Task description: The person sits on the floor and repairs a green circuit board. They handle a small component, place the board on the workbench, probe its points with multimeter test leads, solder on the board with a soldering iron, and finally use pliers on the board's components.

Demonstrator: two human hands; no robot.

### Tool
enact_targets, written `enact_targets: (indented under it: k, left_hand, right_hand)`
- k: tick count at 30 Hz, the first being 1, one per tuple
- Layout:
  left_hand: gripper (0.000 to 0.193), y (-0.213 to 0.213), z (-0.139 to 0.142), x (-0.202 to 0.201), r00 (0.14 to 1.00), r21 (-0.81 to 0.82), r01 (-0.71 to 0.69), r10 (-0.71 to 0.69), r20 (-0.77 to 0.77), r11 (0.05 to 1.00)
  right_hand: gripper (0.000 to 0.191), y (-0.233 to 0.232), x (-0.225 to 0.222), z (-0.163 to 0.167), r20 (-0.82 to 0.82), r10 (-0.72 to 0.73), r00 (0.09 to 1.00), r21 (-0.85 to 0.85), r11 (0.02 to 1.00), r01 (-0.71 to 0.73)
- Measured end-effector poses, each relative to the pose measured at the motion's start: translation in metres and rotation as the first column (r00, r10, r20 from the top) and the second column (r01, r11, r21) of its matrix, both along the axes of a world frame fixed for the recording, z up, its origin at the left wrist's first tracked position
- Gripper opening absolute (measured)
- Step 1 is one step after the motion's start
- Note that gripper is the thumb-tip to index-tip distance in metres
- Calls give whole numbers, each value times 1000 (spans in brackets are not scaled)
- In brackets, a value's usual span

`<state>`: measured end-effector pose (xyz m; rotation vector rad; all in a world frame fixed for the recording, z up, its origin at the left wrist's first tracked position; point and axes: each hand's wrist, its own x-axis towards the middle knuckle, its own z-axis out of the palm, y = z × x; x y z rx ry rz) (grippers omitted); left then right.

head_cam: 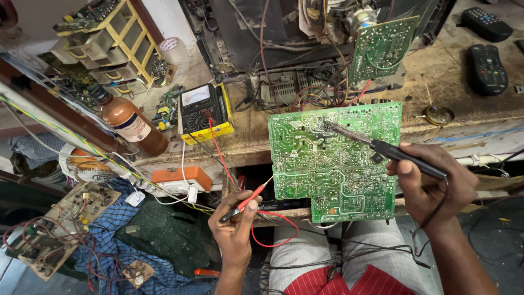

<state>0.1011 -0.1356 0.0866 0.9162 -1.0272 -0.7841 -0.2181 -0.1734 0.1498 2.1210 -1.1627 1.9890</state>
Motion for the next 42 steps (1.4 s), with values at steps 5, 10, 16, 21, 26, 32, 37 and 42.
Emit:
enact_targets:
  k: [5, 10, 16, 21, 26, 32, 37, 42]
  left_hand:
    - [21, 1, -1, -2, 1000, -20, 4, -3, 5, 1000]
    - [22, 1, -3, -5, 1000, -29, 15, -15, -9, 999]
    - [22, 1, -4, -8, 1000, 27, 5, -6, 26, 1000]
    - [21, 2, 11, -16, 1000, -34, -4, 5, 30, 999]
    - [16, -4, 44, -34, 964, -235, -23, 84, 253, 972]
    - [18, -30, 81, -60, 843, -400, -39, 245, 479, 916]
    - [21, -53, 93, -78, 807, -424, -18, 264, 528, 905]
    - [21, -69, 91, -87, 816, -413, -28, 260, 516, 910]
  right_hand:
    - [25, 4, -4, -2, 47, 6, 999, 27, 1000, -7]
    - [24, 6, -9, -1, 95, 13, 995, 71, 997, -20]
    - [23, 4, -11, -5, 71, 24, 997, 44, 999, -27]
    - [22, 5, -17, -6, 52, 14, 999, 36, 999, -16]
    - [22, 7, -18, -10, 146, 40, 988, 83, 995, -52]
    - [24, 6, -16, -9, 151, 56, 987, 72, 995, -67]
    - [24, 6, -18, -7, 170, 63, 983, 84, 993, -78]
    - [24, 3, -20, -9, 151, 48, 987, 80, 995, -61]
